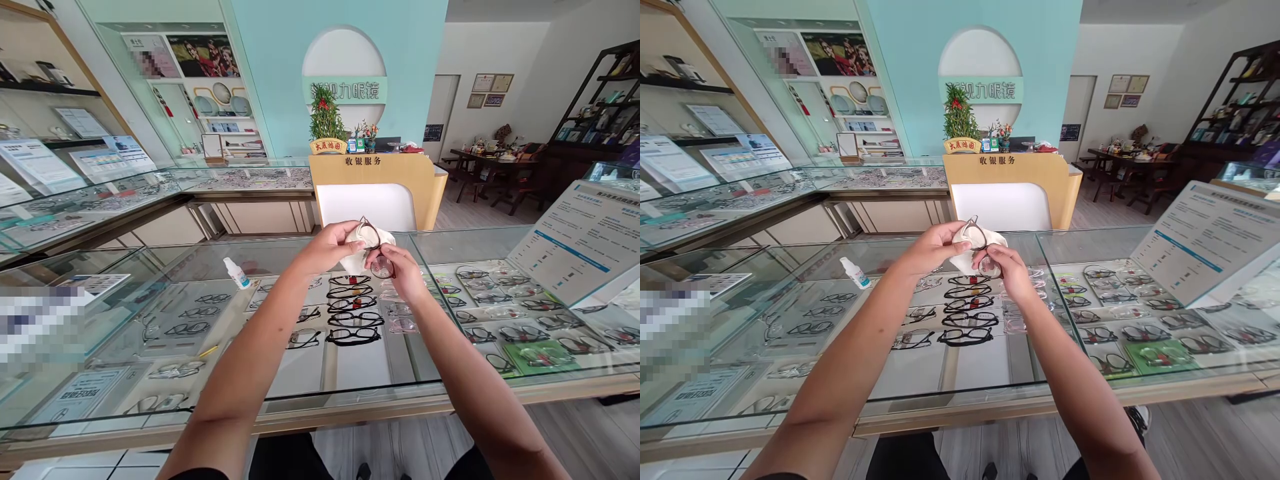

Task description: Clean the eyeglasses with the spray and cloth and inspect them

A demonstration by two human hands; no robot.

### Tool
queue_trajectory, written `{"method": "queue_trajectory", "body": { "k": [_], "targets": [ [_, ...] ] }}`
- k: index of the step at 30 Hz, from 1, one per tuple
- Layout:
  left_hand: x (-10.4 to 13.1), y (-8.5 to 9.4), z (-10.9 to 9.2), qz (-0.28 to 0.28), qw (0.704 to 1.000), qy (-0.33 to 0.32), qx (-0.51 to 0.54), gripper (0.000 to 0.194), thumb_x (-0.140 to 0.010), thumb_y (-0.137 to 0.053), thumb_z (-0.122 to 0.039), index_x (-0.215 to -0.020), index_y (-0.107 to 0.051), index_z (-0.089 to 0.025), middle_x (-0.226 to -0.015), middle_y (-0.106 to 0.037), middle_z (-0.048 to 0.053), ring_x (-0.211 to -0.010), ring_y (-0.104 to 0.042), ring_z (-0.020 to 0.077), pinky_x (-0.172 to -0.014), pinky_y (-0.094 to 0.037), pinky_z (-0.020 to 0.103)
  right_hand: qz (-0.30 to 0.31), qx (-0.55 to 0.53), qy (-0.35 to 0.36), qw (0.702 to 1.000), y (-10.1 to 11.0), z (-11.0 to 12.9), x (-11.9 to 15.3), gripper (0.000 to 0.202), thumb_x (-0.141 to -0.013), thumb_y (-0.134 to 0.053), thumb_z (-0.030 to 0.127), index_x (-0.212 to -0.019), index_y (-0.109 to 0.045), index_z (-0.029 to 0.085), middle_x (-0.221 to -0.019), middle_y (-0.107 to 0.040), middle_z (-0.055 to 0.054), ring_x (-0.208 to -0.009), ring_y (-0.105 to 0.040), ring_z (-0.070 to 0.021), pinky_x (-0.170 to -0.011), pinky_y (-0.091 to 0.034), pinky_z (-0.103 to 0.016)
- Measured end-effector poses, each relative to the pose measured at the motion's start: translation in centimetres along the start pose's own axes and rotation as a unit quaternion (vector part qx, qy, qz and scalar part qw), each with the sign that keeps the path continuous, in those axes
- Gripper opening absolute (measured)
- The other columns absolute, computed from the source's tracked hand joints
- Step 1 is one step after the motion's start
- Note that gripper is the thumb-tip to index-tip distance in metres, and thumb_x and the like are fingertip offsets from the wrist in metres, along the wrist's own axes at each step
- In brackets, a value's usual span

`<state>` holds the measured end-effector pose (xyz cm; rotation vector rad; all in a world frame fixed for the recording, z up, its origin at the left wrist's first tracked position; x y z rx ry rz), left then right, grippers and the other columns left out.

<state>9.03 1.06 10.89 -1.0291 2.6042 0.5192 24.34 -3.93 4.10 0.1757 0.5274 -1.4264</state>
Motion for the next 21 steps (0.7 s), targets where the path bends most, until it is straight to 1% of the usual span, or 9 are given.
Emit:
{"method": "queue_trajectory", "body": {
  "k": [3, 5, 7, 10, 12, 14, 16, 18, 21],
  "targets": [
    [-0.1, -0.9, 0.0, -0.005, 1.0, -0.009, 0.019, 0.036, -0.089, -0.096, -0.042, -0.103, -0.072, -0.018, -0.079, -0.075, 0.001, -0.067, -0.07, 0.0151, -0.069, -0.061, 0.029, 0.005, -0.012, -0.005, 1.0, -0.3, -0.1, -0.1, 0.04, -0.098, -0.075, 0.057, -0.082, -0.087, 0.024, -0.086, -0.08, -0.007, -0.081, -0.059, -0.0227, -0.081, -0.05, -0.037],
    [-0.3, -1.7, 0.1, -0.011, 0.999, -0.011, 0.029, 0.039, -0.088, -0.097, -0.043, -0.097, -0.066, -0.021, -0.067, -0.068, -0.003, -0.057, -0.064, 0.014, -0.063, -0.059, 0.029, 0.008, -0.016, -0.008, 1.0, -0.5, -0.3, -0.1, 0.041, -0.097, -0.076, 0.059, -0.082, -0.087, 0.023, -0.085, -0.079, -0.008, -0.081, -0.06, -0.0229, -0.08, -0.05, -0.037],
    [-0.3, -2.3, 0.2, -0.031, 0.999, -0.019, 0.031, 0.043, -0.087, -0.098, -0.047, -0.094, -0.063, -0.023, -0.061, -0.065, -0.005, -0.05, -0.059, 0.0131, -0.057, -0.057, 0.028, 0.01, -0.011, -0.009, 1.0, -0.6, -0.4, -0.1, 0.043, -0.096, -0.076, 0.062, -0.082, -0.086, 0.023, -0.085, -0.077, -0.008, -0.08, -0.059, -0.0225, -0.078, -0.049, -0.037],
    [-0.2, -2.6, 0.2, -0.089, 0.995, -0.037, 0.013, 0.047, -0.09, -0.094, -0.058, -0.09, -0.062, -0.024, -0.057, -0.059, -0.007, -0.043, -0.053, 0.0121, -0.047, -0.048, 0.026, 0.017, -0.007, -0.016, 1.0, -1.0, -0.6, 0.0, 0.046, -0.095, -0.078, 0.065, -0.079, -0.082, 0.023, -0.084, -0.076, -0.007, -0.076, -0.057, -0.0216, -0.077, -0.049, -0.038],
    [0.0, -2.3, 0.1, -0.146, 0.988, -0.051, -0.021, 0.051, -0.096, -0.087, -0.066, -0.084, -0.06, -0.024, -0.054, -0.054, -0.007, -0.041, -0.05, 0.011, -0.042, -0.04, 0.024, 0.02, -0.012, -0.022, 0.999, -1.2, -0.7, 0.1, 0.047, -0.093, -0.079, 0.067, -0.078, -0.08, 0.023, -0.084, -0.075, -0.006, -0.075, -0.057, -0.0218, -0.076, -0.05, -0.039],
    [0.1, -1.7, 0.1, -0.18, 0.981, -0.059, -0.05, 0.058, -0.1, -0.078, -0.073, -0.078, -0.058, -0.024, -0.053, -0.051, -0.006, -0.041, -0.047, 0.0102, -0.041, -0.036, 0.024, 0.015, -0.015, -0.019, 1.0, -1.2, -0.8, 0.1, 0.045, -0.094, -0.079, 0.067, -0.081, -0.082, 0.024, -0.086, -0.076, -0.006, -0.075, -0.058, -0.0217, -0.076, -0.05, -0.038],
    [0.0, -1.2, 0.2, -0.162, 0.984, -0.058, -0.053, 0.062, -0.102, -0.073, -0.078, -0.077, -0.06, -0.023, -0.054, -0.054, -0.004, -0.044, -0.049, 0.0111, -0.043, -0.039, 0.025, 0.005, -0.011, -0.009, 1.0, -0.9, -0.7, 0.0, 0.043, -0.096, -0.076, 0.064, -0.084, -0.085, 0.024, -0.09, -0.078, -0.007, -0.079, -0.059, -0.022, -0.078, -0.05, -0.037],
    [-0.3, -0.7, 0.3, -0.11, 0.992, -0.052, -0.039, 0.061, -0.1, -0.074, -0.079, -0.085, -0.068, -0.021, -0.063, -0.063, 0.0, -0.053, -0.059, 0.0138, -0.051, -0.049, 0.026, -0.001, -0.008, 0.0, 1.0, -0.7, -0.5, 0.0, 0.041, -0.098, -0.074, 0.061, -0.084, -0.087, 0.024, -0.09, -0.079, -0.007, -0.082, -0.06, -0.0223, -0.078, -0.049, -0.037],
    [-0.5, 0.0, 0.4, -0.045, 0.998, -0.033, -0.014, 0.054, -0.095, -0.086, -0.069, -0.104, -0.078, -0.016, -0.088, -0.078, 0.007, -0.074, -0.072, 0.0174, -0.066, -0.059, 0.027, 0.001, -0.019, 0.006, 1.0, -0.4, -0.1, -0.1, 0.041, -0.101, -0.073, 0.058, -0.084, -0.088, 0.024, -0.087, -0.079, -0.007, -0.082, -0.061, -0.0221, -0.079, -0.049, -0.036]
  ]
}}
Point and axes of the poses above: each hand's wrist, its own x-axis away from the middle knuckle, its own y-axis out of the back of the hand, z = x × y, the point moved 6 cm from there along -x, towards the middle knuckle
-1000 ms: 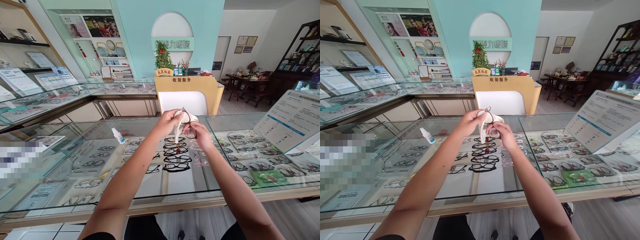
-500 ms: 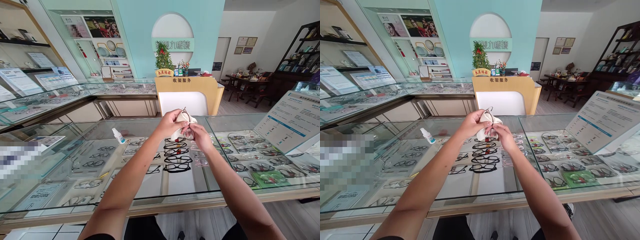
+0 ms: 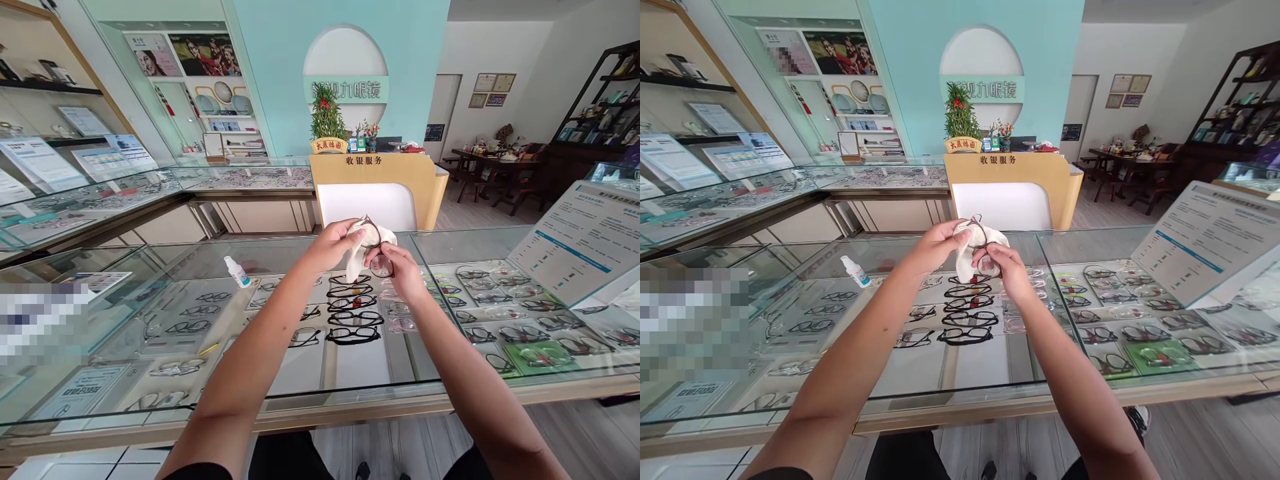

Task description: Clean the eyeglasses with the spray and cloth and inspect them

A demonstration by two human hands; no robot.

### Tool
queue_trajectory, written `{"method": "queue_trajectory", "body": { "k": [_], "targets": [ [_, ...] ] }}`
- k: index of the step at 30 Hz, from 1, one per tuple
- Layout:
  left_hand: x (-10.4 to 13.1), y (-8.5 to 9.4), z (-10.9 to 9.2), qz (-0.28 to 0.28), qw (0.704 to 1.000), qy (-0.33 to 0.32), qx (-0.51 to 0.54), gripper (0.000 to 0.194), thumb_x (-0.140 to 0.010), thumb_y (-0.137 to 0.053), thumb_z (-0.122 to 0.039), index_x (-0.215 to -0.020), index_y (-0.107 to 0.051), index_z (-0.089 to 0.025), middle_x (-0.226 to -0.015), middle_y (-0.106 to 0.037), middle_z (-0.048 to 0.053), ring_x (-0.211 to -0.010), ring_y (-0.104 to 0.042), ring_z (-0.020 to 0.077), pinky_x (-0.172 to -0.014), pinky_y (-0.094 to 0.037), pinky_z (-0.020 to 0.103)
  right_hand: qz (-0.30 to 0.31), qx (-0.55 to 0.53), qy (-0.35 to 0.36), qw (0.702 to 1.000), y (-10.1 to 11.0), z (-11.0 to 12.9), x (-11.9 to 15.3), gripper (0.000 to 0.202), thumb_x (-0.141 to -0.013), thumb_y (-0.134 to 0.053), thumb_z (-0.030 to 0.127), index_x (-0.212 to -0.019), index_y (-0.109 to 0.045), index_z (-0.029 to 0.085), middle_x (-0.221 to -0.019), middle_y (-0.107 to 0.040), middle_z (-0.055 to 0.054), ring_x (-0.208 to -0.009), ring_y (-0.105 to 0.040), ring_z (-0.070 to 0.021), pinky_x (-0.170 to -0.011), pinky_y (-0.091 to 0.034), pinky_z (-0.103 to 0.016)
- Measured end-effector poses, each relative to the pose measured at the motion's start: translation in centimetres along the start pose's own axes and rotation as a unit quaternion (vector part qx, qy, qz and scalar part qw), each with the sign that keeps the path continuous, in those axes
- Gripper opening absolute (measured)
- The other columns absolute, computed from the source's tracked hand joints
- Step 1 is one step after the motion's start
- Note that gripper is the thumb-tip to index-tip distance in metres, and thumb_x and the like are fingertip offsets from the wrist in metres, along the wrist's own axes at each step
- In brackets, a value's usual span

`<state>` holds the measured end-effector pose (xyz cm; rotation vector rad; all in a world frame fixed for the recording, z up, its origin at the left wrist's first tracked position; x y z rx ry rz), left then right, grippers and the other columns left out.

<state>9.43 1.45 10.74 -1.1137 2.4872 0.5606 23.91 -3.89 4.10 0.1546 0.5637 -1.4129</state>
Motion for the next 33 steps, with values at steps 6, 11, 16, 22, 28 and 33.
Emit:
{"method": "queue_trajectory", "body": {
  "k": [6, 11, 16, 22, 28, 33],
  "targets": [
    [0.0, -1.4, 0.3, 0.031, 0.997, 0.024, 0.067, 0.047, -0.084, -0.1, -0.049, -0.105, -0.07, -0.019, -0.074, -0.071, -0.001, -0.06, -0.064, 0.014, -0.065, -0.061, 0.03, 0.002, -0.015, -0.012, 1.0, -0.1, -0.2, -0.1, 0.041, -0.098, -0.076, 0.061, -0.084, -0.087, 0.024, -0.088, -0.079, -0.008, -0.082, -0.061, -0.0224, -0.079, -0.049, -0.036],
    [0.2, -3.0, 0.7, -0.06, 0.996, -0.008, 0.062, 0.054, -0.085, -0.098, -0.064, -0.089, -0.063, -0.023, -0.054, -0.057, -0.008, -0.041, -0.049, 0.0106, -0.045, -0.049, 0.026, 0.018, -0.003, -0.011, 1.0, -0.3, -0.9, -0.1, 0.044, -0.098, -0.078, 0.063, -0.081, -0.086, 0.023, -0.085, -0.076, -0.006, -0.077, -0.058, -0.0215, -0.08, -0.047, -0.037],
    [0.5, -2.4, 1.5, -0.144, 0.989, 0.005, 0.036, 0.067, -0.093, -0.076, -0.088, -0.08, -0.06, -0.025, -0.047, -0.047, -0.008, -0.034, -0.041, 0.0106, -0.037, -0.037, 0.027, 0.023, 0.009, -0.015, 1.0, -0.5, -1.6, 0.1, 0.048, -0.098, -0.079, 0.07, -0.082, -0.086, 0.025, -0.084, -0.075, -0.004, -0.078, -0.058, -0.0219, -0.081, -0.046, -0.038],
    [-0.5, 0.5, 3.4, -0.19, 0.981, 0.023, 0.044, 0.076, -0.079, -0.082, -0.096, -0.079, -0.067, -0.022, -0.066, -0.064, 0.0, -0.062, -0.06, 0.0158, -0.061, -0.052, 0.031, -0.003, 0.005, 0.011, 1.0, 0.4, -0.1, -0.1, 0.046, -0.098, -0.078, 0.071, -0.095, -0.091, 0.027, -0.099, -0.079, -0.007, -0.082, -0.057, -0.0229, -0.078, -0.046, -0.038],
    [-0.7, 0.5, 4.1, -0.145, 0.987, 0.052, 0.034, 0.079, -0.078, -0.083, -0.095, -0.097, -0.081, -0.018, -0.089, -0.078, 0.005, -0.089, -0.07, 0.022, -0.086, -0.055, 0.034, -0.091, 0.003, 0.097, 0.991, 2.3, 2.3, -0.3, 0.043, -0.097, -0.08, 0.069, -0.09, -0.089, 0.028, -0.109, -0.066, -0.008, -0.099, -0.059, -0.0248, -0.091, -0.051, -0.039],
    [-0.3, -1.8, 3.3, -0.041, 0.996, 0.074, 0.013, 0.073, -0.082, -0.084, -0.091, -0.087, -0.081, -0.018, -0.079, -0.075, 0.004, -0.084, -0.067, 0.0219, -0.086, -0.053, 0.035, -0.108, 0.022, 0.117, 0.987, 3.0, 2.4, -0.5, 0.041, -0.101, -0.076, 0.067, -0.092, -0.089, 0.029, -0.111, -0.062, -0.007, -0.113, -0.061, -0.0272, -0.111, -0.052, -0.042]
  ]
}}
Point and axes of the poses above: each hand's wrist, its own x-axis away from the middle knuckle, its own y-axis out of the back of the hand, z = x × y, the point moved 6 cm from there along -x, towards the middle knuckle
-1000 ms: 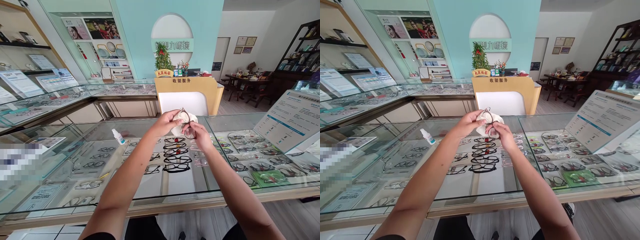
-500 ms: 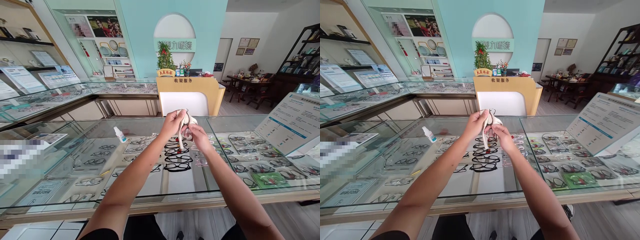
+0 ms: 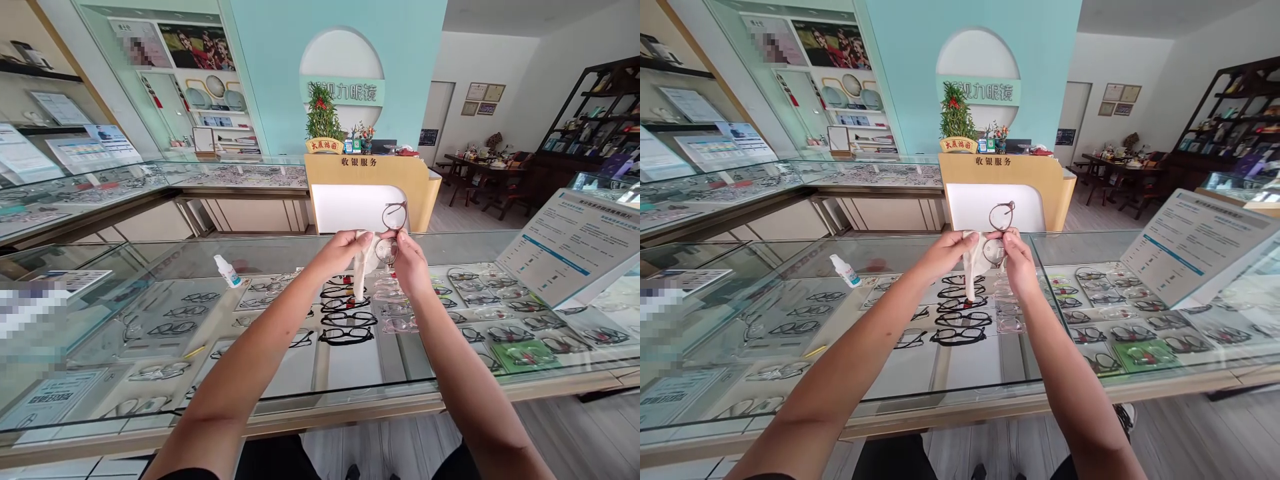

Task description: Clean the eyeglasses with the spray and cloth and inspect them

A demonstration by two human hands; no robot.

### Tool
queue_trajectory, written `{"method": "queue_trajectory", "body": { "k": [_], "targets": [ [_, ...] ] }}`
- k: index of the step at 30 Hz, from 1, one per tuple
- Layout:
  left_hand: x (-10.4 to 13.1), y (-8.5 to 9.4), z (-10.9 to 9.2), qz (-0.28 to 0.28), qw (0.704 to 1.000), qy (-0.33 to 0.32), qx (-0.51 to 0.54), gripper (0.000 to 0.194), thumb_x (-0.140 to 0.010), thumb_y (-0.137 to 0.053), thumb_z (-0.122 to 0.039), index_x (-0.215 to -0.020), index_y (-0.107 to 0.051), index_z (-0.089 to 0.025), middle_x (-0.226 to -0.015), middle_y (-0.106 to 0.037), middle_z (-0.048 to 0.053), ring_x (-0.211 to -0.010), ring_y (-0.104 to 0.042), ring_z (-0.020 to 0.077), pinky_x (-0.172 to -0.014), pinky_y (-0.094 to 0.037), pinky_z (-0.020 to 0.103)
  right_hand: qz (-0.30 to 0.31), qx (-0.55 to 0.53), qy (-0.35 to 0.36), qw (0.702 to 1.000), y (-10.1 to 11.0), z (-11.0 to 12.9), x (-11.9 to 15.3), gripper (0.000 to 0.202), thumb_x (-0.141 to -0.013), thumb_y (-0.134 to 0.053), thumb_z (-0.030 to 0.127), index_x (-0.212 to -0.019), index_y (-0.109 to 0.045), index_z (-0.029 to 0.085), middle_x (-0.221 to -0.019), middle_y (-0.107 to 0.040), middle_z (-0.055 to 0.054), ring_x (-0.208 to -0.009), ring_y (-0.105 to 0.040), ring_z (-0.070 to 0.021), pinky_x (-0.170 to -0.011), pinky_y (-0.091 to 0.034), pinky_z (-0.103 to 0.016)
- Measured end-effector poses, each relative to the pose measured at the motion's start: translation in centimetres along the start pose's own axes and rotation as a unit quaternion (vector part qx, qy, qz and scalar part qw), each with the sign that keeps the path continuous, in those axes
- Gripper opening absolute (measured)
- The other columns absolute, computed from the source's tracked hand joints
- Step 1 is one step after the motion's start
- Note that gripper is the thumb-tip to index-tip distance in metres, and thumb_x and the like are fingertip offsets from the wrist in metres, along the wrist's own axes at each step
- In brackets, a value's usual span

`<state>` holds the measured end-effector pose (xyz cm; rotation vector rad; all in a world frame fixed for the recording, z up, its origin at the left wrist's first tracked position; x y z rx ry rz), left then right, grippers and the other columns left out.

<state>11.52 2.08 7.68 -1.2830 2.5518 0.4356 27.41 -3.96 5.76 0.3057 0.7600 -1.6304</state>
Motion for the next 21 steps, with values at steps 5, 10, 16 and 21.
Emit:
{"method": "queue_trajectory", "body": {
  "k": [5, 10, 16, 21],
  "targets": [
    [0.3, -1.7, 0.8, 0.018, 0.998, 0.03, 0.059, 0.061, -0.082, -0.093, -0.079, -0.087, -0.082, -0.019, -0.075, -0.072, 0.005, -0.087, -0.072, 0.0252, -0.084, -0.056, 0.037, 0.011, -0.011, -0.011, 1.0, -0.4, -0.7, 0.1, 0.041, -0.098, -0.078, 0.069, -0.1, -0.091, 0.031, -0.119, -0.068, -0.006, -0.125, -0.064, -0.0293, -0.121, -0.052, -0.043],
    [0.4, -2.3, 1.7, 0.013, 0.992, 0.057, 0.114, 0.06, -0.084, -0.094, -0.075, -0.084, -0.077, -0.017, -0.075, -0.07, 0.003, -0.079, -0.07, 0.0211, -0.079, -0.057, 0.036, 0.028, -0.001, -0.027, 0.999, -0.4, -1.1, 0.3, 0.044, -0.101, -0.076, 0.072, -0.108, -0.093, 0.032, -0.132, -0.072, -0.006, -0.135, -0.065, -0.0303, -0.126, -0.051, -0.045],
    [0.5, -2.8, 2.0, -0.003, 0.983, 0.081, 0.166, 0.067, -0.071, -0.102, -0.076, -0.084, -0.079, -0.015, -0.08, -0.075, 0.006, -0.076, -0.069, 0.0192, -0.078, -0.057, 0.036, 0.05, 0.002, -0.026, 0.998, -0.4, -1.1, 0.4, 0.041, -0.102, -0.076, 0.071, -0.115, -0.095, 0.036, -0.137, -0.075, -0.004, -0.139, -0.067, -0.0296, -0.13, -0.048, -0.044],
    [0.5, -3.1, 2.0, -0.009, 0.979, 0.09, 0.181, 0.064, -0.065, -0.108, -0.07, -0.08, -0.079, -0.014, -0.075, -0.074, 0.003, -0.072, -0.067, 0.0172, -0.076, -0.054, 0.034, 0.053, 0.001, -0.038, 0.998, -0.6, -1.3, 0.6, 0.045, -0.1, -0.078, 0.074, -0.119, -0.094, 0.036, -0.131, -0.081, -0.003, -0.127, -0.073, -0.0287, -0.12, -0.056, -0.043]
  ]
}}
Point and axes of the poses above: each hand's wrist, its own x-axis away from the middle knuckle, its own y-axis out of the back of the hand, z = x × y, the point moved 6 cm from there along -x, towards the middle knuckle
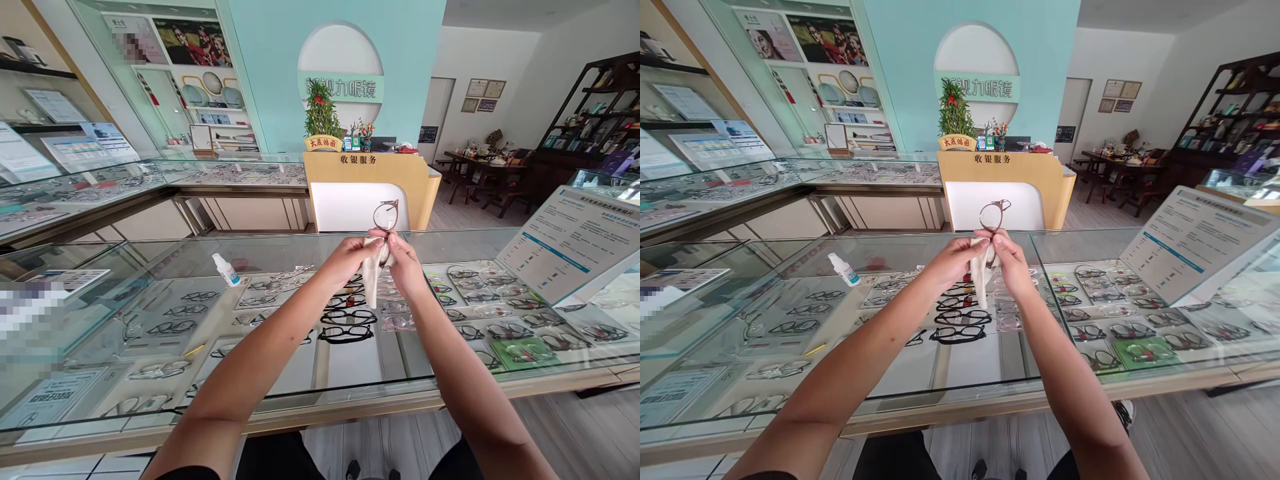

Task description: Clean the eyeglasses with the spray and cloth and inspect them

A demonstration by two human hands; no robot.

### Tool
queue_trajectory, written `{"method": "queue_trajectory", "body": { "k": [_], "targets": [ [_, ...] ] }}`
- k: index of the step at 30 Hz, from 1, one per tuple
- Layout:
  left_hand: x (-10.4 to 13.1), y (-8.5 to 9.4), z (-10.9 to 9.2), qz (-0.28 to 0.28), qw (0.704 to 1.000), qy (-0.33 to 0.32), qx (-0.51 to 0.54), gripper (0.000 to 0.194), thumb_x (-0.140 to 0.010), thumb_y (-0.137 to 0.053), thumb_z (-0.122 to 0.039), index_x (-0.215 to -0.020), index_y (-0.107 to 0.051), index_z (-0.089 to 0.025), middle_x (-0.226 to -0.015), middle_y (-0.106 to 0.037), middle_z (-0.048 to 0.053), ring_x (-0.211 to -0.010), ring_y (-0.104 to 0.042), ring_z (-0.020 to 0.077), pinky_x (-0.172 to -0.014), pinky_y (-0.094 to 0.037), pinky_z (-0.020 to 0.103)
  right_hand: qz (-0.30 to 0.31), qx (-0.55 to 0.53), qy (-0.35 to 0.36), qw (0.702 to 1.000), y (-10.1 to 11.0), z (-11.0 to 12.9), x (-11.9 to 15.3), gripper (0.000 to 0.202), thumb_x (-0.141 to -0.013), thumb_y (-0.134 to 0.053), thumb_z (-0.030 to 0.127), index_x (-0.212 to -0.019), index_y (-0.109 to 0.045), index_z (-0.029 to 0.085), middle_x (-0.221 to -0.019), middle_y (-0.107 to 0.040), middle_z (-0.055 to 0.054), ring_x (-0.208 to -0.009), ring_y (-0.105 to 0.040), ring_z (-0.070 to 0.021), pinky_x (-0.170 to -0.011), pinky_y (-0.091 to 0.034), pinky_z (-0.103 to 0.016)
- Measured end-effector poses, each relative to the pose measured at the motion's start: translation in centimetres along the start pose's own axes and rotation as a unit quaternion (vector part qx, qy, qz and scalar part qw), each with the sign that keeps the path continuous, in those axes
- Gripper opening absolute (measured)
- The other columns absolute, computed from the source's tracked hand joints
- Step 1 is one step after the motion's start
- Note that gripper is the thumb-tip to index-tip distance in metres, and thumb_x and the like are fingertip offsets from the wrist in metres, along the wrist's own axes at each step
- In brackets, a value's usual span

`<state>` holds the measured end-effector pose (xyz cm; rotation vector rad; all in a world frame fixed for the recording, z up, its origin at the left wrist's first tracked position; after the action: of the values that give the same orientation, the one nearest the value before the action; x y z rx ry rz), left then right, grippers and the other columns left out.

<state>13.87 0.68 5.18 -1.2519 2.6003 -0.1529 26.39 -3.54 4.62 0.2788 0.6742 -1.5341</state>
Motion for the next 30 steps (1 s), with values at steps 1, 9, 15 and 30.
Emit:
{"method": "queue_trajectory", "body": {
  "k": [1, 9, 15, 30],
  "targets": [
    [0.0, 0.0, 0.0, -0.003, 1.0, 0.0, 0.002, 0.064, -0.063, -0.109, -0.069, -0.08, -0.079, -0.014, -0.075, -0.074, 0.003, -0.071, -0.067, 0.0166, -0.075, -0.053, 0.033, 0.003, 0.001, -0.004, 1.0, -0.1, -0.1, 0.0, 0.046, -0.101, -0.077, 0.074, -0.119, -0.094, 0.036, -0.129, -0.082, -0.003, -0.126, -0.074, -0.0289, -0.118, -0.057, -0.043],
    [0.2, -0.1, -0.1, -0.018, 1.0, -0.004, -0.005, 0.055, -0.062, -0.11, -0.059, -0.084, -0.086, -0.016, -0.077, -0.077, 0.003, -0.072, -0.066, 0.0168, -0.074, -0.047, 0.033, 0.008, -0.022, -0.027, 0.999, -0.6, -0.1, 0.1, 0.047, -0.097, -0.08, 0.075, -0.114, -0.094, 0.033, -0.113, -0.087, -0.004, -0.127, -0.076, -0.0321, -0.115, -0.058, -0.046],
    [0.5, -0.6, -0.5, -0.019, 1.0, -0.002, -0.025, 0.053, -0.054, -0.112, -0.048, -0.087, -0.086, -0.016, -0.081, -0.078, 0.002, -0.075, -0.067, 0.0173, -0.078, -0.048, 0.033, -0.019, -0.061, -0.077, 0.995, -0.9, -0.4, 0.2, 0.051, -0.089, -0.084, 0.076, -0.108, -0.091, 0.029, -0.117, -0.088, -0.006, -0.123, -0.078, -0.0338, -0.107, -0.061, -0.047],
    [0.4, -1.4, -0.1, 0.008, 0.994, -0.074, -0.082, 0.064, -0.069, -0.106, -0.045, -0.12, -0.081, -0.016, -0.112, -0.083, 0.008, -0.101, -0.072, 0.0248, -0.092, -0.053, 0.033, -0.06, -0.111, -0.062, 0.99, 0.0, -0.8, 0.0, 0.047, -0.095, -0.079, 0.071, -0.116, -0.087, 0.03, -0.13, -0.086, -0.006, -0.13, -0.075, -0.0313, -0.116, -0.06, -0.048]
  ]
}}
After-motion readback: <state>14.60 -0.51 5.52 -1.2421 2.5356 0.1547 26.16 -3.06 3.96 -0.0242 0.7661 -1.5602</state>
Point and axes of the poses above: each hand's wrist, its own x-axis away from the middle knuckle, its own y-axis out of the back of the hand, z = x × y, the point moved 6 cm from there along -x, towards the middle knuckle
